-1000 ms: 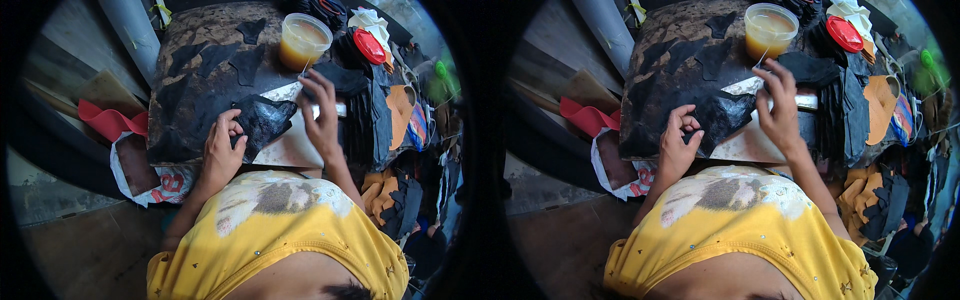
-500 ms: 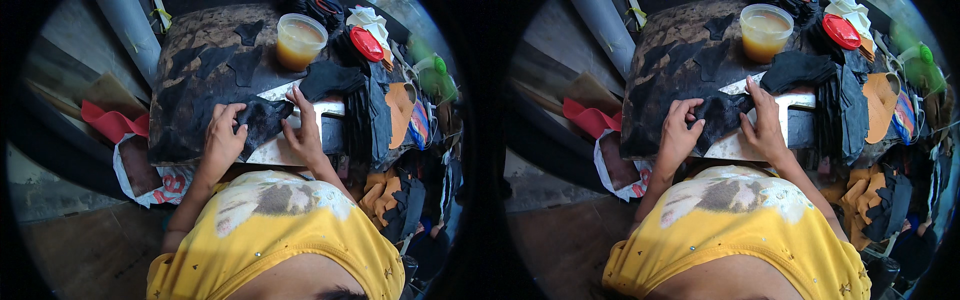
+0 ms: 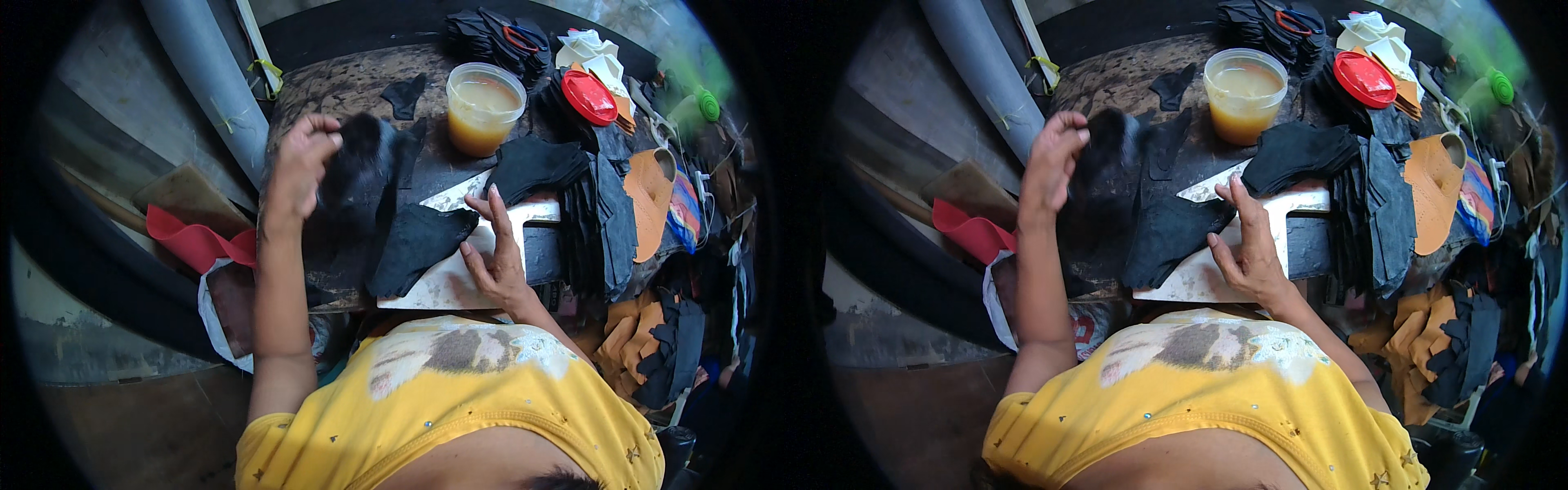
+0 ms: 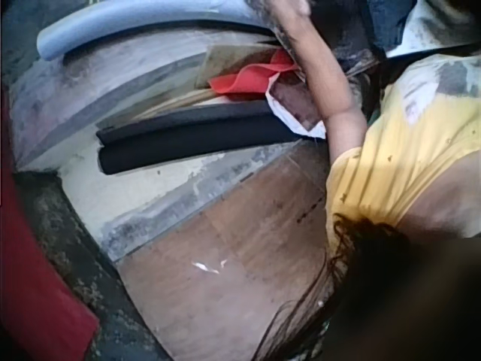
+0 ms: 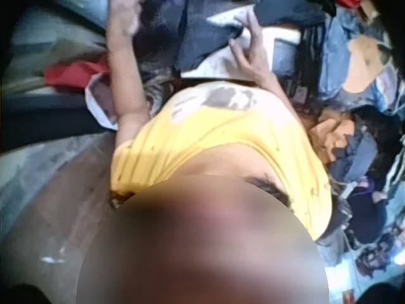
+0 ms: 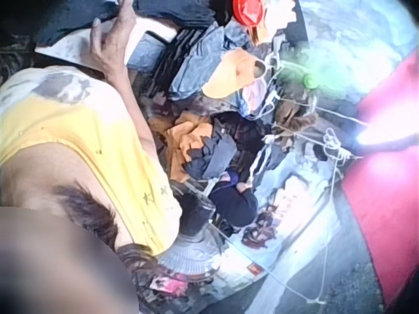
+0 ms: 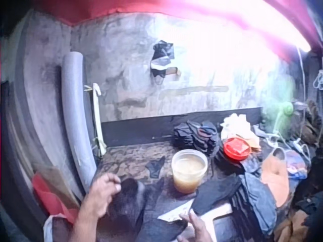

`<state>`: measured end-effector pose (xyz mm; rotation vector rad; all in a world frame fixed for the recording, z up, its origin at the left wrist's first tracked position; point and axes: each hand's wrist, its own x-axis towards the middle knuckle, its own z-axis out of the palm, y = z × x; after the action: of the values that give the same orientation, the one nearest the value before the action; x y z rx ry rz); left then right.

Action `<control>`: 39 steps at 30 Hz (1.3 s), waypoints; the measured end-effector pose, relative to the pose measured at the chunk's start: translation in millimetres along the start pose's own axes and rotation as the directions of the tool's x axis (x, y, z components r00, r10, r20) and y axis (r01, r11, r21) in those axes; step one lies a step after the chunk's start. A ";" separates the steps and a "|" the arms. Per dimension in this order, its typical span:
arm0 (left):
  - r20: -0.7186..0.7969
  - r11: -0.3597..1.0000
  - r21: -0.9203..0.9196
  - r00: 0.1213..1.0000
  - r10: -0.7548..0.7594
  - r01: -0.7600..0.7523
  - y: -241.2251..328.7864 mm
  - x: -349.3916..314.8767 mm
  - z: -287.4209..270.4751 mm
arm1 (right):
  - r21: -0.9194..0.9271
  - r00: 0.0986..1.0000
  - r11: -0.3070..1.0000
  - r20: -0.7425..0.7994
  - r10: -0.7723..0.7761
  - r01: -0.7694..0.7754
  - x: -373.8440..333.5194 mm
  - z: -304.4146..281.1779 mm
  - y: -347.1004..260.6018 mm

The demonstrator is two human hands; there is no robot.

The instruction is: The person repeatedly rubs small black rubber-like pieces on a white board, periodically dipping fingers into a yellow liquid container and spreading the liquid onto the pieces. The person handles the pieces one at a time, turning them over and rubbing different surfaces.

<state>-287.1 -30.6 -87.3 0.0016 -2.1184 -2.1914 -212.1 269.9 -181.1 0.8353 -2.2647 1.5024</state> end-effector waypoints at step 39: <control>0.092 0.568 0.818 0.995 0.029 -0.092 -95.9 47.7 36.0 | -0.169 0.991 0.977 -0.001 -0.130 0.128 6.0 2.7 3.7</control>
<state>-343.3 5.0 -178.5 -0.0796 -2.9038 -0.9543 -218.9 266.7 -181.7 0.9015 -2.2444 1.2362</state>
